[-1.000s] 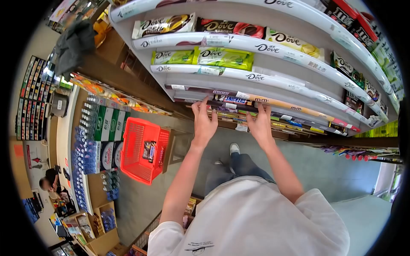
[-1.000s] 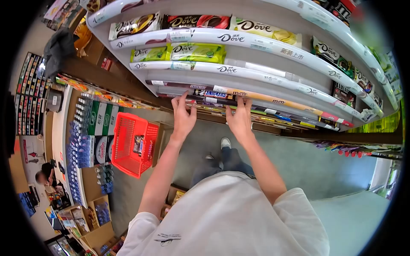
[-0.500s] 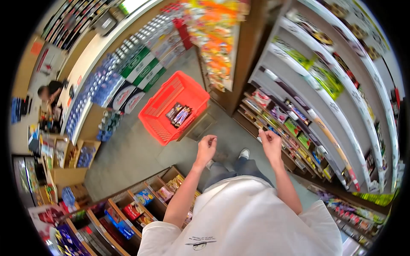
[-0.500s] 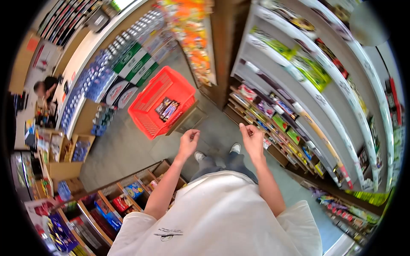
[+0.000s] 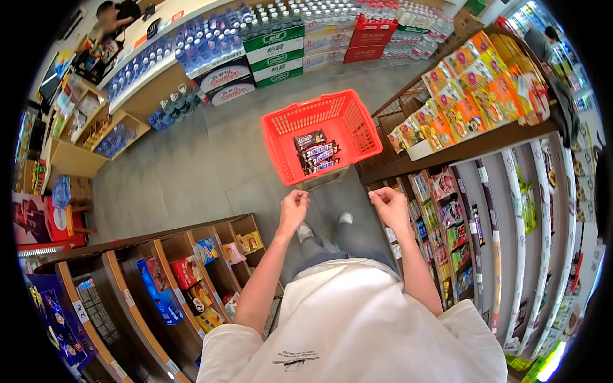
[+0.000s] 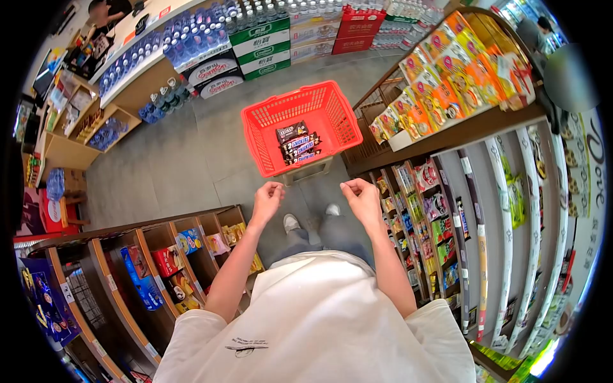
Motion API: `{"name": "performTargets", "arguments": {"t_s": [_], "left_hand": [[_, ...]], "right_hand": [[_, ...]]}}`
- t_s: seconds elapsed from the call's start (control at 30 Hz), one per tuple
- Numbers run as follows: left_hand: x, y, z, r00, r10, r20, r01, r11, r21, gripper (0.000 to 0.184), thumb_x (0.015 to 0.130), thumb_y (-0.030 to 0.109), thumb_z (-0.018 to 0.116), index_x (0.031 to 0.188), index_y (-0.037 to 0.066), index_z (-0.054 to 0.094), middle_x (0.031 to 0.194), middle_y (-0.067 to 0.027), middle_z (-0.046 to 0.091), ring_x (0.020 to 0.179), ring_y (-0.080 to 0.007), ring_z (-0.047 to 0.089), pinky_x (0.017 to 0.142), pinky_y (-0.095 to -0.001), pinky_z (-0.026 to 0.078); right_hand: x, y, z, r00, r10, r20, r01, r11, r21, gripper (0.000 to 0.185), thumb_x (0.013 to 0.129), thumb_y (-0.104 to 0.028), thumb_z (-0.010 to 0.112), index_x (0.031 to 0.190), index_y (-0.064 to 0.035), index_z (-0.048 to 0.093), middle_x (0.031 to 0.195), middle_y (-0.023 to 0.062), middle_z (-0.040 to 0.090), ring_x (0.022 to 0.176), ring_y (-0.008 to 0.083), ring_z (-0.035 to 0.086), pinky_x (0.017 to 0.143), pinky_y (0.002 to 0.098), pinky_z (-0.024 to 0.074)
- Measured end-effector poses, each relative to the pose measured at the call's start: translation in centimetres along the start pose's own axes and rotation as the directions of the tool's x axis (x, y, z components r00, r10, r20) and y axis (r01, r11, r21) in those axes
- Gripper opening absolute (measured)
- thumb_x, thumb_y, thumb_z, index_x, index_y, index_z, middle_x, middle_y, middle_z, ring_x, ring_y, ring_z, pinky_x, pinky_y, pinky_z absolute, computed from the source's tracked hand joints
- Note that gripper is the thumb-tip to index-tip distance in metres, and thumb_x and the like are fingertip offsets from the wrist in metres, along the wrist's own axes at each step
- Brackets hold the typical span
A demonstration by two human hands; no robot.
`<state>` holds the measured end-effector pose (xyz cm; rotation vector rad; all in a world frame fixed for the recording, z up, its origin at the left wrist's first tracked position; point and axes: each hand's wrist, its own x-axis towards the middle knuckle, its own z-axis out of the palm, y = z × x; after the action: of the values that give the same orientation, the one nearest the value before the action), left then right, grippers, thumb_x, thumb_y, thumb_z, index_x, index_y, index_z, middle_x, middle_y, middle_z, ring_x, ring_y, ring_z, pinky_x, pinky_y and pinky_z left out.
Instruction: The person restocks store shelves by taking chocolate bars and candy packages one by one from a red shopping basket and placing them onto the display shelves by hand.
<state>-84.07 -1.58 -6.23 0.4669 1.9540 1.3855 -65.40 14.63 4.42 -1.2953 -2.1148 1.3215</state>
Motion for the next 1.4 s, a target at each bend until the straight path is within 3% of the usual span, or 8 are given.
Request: {"name": "performTargets", "arguments": {"t_s": [0.23,0.43,0.6,0.73,0.87,1.17,1.27,1.4], "left_hand": [[3.9,0.5,-1.1,0.992,-0.114,-0.06,0.111,0.992,-0.055,0.02,0.09,0.015,0.05,0.098,0.0,0.059,0.082,-0.0085,0.065,0.074,-0.0126,0.062,0.058,-0.0259,0.05],[10.5,1.0,0.6,0.989,-0.032,-0.147,0.041,0.997,0.06,0.02,0.088,0.014,0.052,0.096,-0.003,0.059,0.084,-0.011,0.066,0.076,-0.0142,0.063,0.065,-0.0271,0.05],[16.7,-3.4,3.6,0.969,-0.218,-0.119,0.233,0.963,0.135,0.026,0.081,0.017,0.057,0.098,-0.003,0.061,0.088,-0.0185,0.066,0.082,-0.0268,0.065,0.074,-0.0347,0.05],[18.9,-6.1,5.1,0.872,-0.47,-0.138,0.489,0.847,0.207,0.036,0.079,0.02,0.056,0.105,-0.005,0.057,0.095,-0.021,0.064,0.09,-0.0285,0.063,0.08,-0.0349,0.048],[19.4,-9.4,6.2,0.803,-0.588,-0.095,0.593,0.777,0.209,0.039,0.079,0.02,0.056,0.107,-0.006,0.056,0.098,-0.0219,0.063,0.094,-0.0297,0.062,0.083,-0.0353,0.047],[20.0,-7.3,6.2,0.79,-0.613,0.033,0.576,0.759,0.305,0.049,0.077,0.024,0.059,0.116,-0.005,0.053,0.102,-0.0219,0.062,0.096,-0.031,0.06,0.085,-0.034,0.045],[20.2,-7.7,6.2,0.787,-0.61,0.088,0.567,0.773,0.284,0.05,0.079,0.022,0.06,0.119,-0.006,0.05,0.111,-0.0193,0.059,0.101,-0.0226,0.057,0.087,-0.0305,0.043],[19.9,-7.5,6.0,0.768,-0.621,0.158,0.628,0.778,0.007,0.047,0.08,0.015,0.058,0.121,-0.005,0.048,0.116,-0.0178,0.056,0.107,-0.0237,0.053,0.091,-0.0313,0.04]], "right_hand": [[8.1,-0.3,2.1,0.991,0.058,0.117,-0.047,0.994,-0.095,0.025,0.081,-0.021,0.064,0.077,0.0035,0.064,0.062,0.0066,0.063,0.056,0.0091,0.056,0.055,0.0261,0.0453],[19.3,5.3,6.8,0.985,0.022,0.173,0.006,0.987,-0.158,0.019,0.079,-0.016,0.063,0.083,0.0026,0.065,0.07,0.0154,0.065,0.065,0.0237,0.064,0.063,0.0337,0.0492],[25.7,11.1,11.7,0.891,0.263,0.37,-0.103,0.912,-0.398,0.034,0.078,-0.017,0.063,0.105,0.0037,0.059,0.099,0.0191,0.064,0.094,0.0282,0.062,0.082,0.0352,0.0481],[27.7,14.7,14.9,0.814,0.373,0.446,-0.14,0.871,-0.472,0.048,0.077,-0.018,0.064,0.118,0.0041,0.051,0.114,0.0222,0.057,0.105,0.0294,0.057,0.089,0.0355,0.0444],[28.5,17.3,16.5,0.738,0.444,0.508,-0.242,0.877,-0.415,0.046,0.077,-0.019,0.065,0.115,0.0044,0.053,0.112,0.0219,0.058,0.104,0.0296,0.057,0.089,0.035,0.0445],[28.2,18.0,16.5,0.761,0.468,0.449,-0.241,0.847,-0.474,0.035,0.078,-0.022,0.064,0.108,-0.0054,0.06,0.099,0.0179,0.064,0.096,0.0308,0.06,0.084,0.0381,0.0456],[27.9,17.7,16.6,0.771,0.484,0.415,-0.259,0.833,-0.489,0.032,0.079,-0.02,0.062,0.105,-0.0006,0.061,0.085,0.0149,0.066,0.076,0.0249,0.064,0.071,0.034,0.0492],[27.2,16.8,16.4,0.827,0.436,0.356,-0.257,0.855,-0.451,0.029,0.08,-0.021,0.063,0.099,0.0006,0.063,0.081,0.0156,0.066,0.075,0.0252,0.064,0.07,0.0335,0.0489]]}}
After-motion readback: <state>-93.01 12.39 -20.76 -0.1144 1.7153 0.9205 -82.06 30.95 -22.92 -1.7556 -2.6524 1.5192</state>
